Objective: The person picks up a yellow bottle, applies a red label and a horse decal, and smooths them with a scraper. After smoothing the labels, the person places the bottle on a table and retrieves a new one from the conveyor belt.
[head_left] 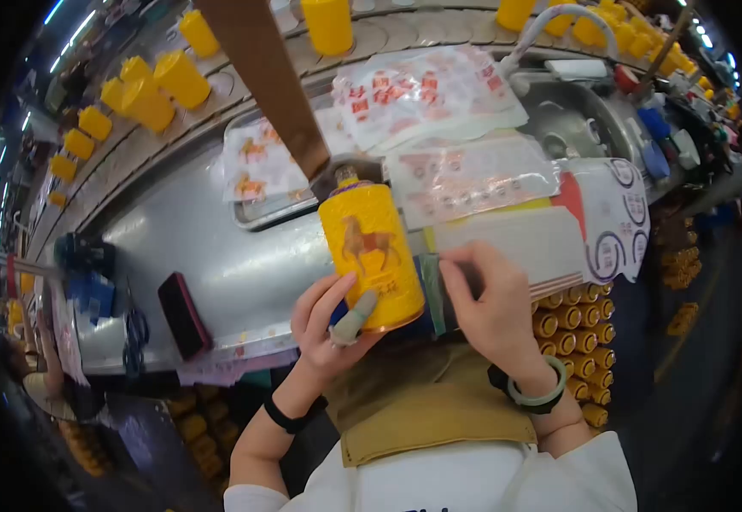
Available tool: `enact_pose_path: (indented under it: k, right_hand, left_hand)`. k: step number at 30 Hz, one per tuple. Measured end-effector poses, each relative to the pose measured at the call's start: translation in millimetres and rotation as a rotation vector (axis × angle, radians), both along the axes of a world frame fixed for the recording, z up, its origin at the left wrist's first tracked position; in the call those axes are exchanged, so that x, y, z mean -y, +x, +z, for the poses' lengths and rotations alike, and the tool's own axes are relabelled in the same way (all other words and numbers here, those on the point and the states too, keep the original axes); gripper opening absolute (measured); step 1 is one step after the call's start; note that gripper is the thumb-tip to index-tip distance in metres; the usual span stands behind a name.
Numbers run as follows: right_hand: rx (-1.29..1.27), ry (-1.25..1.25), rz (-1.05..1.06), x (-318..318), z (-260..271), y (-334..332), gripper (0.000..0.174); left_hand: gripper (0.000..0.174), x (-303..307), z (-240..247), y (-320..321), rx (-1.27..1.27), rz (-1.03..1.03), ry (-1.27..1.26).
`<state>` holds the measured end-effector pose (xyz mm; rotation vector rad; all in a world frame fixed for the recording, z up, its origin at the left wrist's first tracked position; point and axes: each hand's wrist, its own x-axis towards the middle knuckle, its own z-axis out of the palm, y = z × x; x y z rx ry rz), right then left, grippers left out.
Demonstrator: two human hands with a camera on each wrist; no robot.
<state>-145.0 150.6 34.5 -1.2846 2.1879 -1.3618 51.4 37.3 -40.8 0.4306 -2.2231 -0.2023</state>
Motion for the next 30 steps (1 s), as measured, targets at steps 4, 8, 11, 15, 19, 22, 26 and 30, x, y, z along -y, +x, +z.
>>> enact_pose_path:
  k: [4,8,11,15,19,22,26,30]
  right_hand:
    - [0.178,-0.030,0.119,9,13,21,0.008]
    - [0.160,0.070,0.075,5,7,17,0.008]
    - [0.013,0.063,0.018,4,8,12,0.008]
    - [-0.037,0.108,-0.022,4,17,8,0.007]
    - [-0.040,0.051,0.078,10,25,25,0.006]
    - [-0.029,0.062,0.057,10,25,25,0.007]
    - [-0.057,0.045,0.097,15,25,30,0.007]
    - [-0.105,0.059,0.083,21,28,35,0.008]
  left_hand:
    - [0.050,-2,-1,-3,-0.060,-0.046,0.072]
    - [0.048,0,4,-2,-0.047,-0.049,0.097]
    - [0.048,0,3,-1,-0.071,-0.052,0.094]
    - [0.045,0,1,-3,-0.096,-0.059,0.137]
    - [0.049,-4,-3,-2,-0.151,-0.072,0.192]
    - [0.055,-8,-8,0,-0.215,-0.058,0.308]
    - [0.058,-9,-9,-1,-0.230,-0.063,0.337]
    - [0.058,-10,-7,0,-0.222,-0.068,0.329]
